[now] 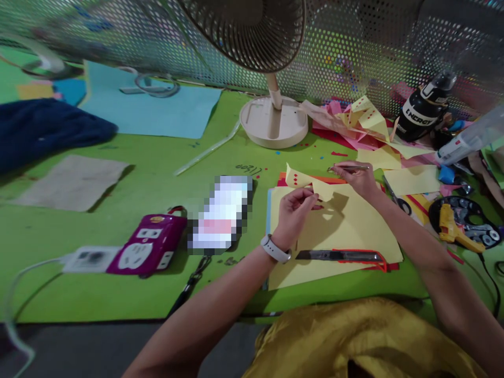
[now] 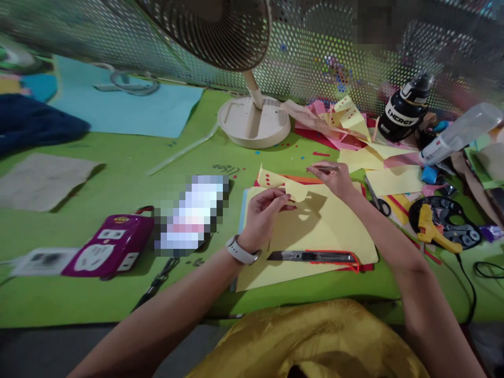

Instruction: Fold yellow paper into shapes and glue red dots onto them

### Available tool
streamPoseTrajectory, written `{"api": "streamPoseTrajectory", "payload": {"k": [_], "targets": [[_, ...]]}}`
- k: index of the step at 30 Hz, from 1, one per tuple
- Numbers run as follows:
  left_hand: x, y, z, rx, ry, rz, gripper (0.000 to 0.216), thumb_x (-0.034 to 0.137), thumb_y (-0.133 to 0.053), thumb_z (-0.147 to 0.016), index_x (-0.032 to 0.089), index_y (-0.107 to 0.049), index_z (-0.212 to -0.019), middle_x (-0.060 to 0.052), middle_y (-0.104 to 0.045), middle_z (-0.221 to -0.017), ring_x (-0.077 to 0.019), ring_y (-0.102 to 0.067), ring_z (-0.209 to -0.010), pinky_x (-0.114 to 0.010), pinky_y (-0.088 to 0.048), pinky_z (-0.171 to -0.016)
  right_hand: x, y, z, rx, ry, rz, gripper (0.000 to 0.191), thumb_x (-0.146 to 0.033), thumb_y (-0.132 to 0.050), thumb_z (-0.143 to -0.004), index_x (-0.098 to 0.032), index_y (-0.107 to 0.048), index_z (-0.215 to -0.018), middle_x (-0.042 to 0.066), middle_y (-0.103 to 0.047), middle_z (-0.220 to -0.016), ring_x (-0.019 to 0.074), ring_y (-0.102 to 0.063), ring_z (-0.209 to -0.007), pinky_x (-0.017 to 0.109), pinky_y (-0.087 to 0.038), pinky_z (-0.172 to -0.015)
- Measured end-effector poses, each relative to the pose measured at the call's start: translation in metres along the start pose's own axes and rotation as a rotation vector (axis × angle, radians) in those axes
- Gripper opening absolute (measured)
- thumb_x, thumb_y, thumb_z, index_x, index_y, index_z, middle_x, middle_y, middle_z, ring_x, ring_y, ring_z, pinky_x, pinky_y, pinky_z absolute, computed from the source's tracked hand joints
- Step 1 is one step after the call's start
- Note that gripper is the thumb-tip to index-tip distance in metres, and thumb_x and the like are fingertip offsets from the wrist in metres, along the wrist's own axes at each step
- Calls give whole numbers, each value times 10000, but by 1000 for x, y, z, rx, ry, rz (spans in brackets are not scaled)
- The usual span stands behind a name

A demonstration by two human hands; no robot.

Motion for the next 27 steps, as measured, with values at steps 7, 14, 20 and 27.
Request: {"api": "streamPoseTrajectory", "payload": {"k": [7,14,20,27], "targets": [[2,-1,1,1,-1,-22,242,347,-835,-636,169,-671,-642,10,-608,-727,-95,-609,-627,-243,-637,-603,2,-1,-1,-17,-57,5,349,-568,-727,-818,-227,-799,-825,38,-797,-793,190,-754,-716,308,-626,-677],[2,-1,1,-6,-1,-28,249,354,-843,-630,176,-670,-639,11,-603,-705,-93,-598,-613,-241,-638,-599,6,0,-1,-6,-147,-29,422,-612,-734,-788,-198,-788,-844,49,-781,-745,184,-745,-687,282,-617,-627],[1,-1,1,-8,3,-21,263,366,-843,-630,170,-668,-643,7,-611,-715,-97,-608,-623,-245,-639,-606,12,-1,0,8,-177,-56,458,-634,-732,-779,-186,-777,-864,61,-784,-758,198,-761,-711,291,-630,-644],[2,-1,1,-7,5,-39,240,353,-833,-638,175,-671,-641,10,-604,-692,-103,-611,-621,-252,-639,-610,11,3,0,60,-116,-79,455,-622,-723,-797,-181,-773,-898,65,-792,-770,195,-768,-721,309,-644,-684]]}}
Point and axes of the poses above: each hand's wrist, its own z-axis away from the middle knuckle, its own y-axis out of the back of the hand, x = y × z, the point moved 7 cm from there along -z, towards the middle knuckle
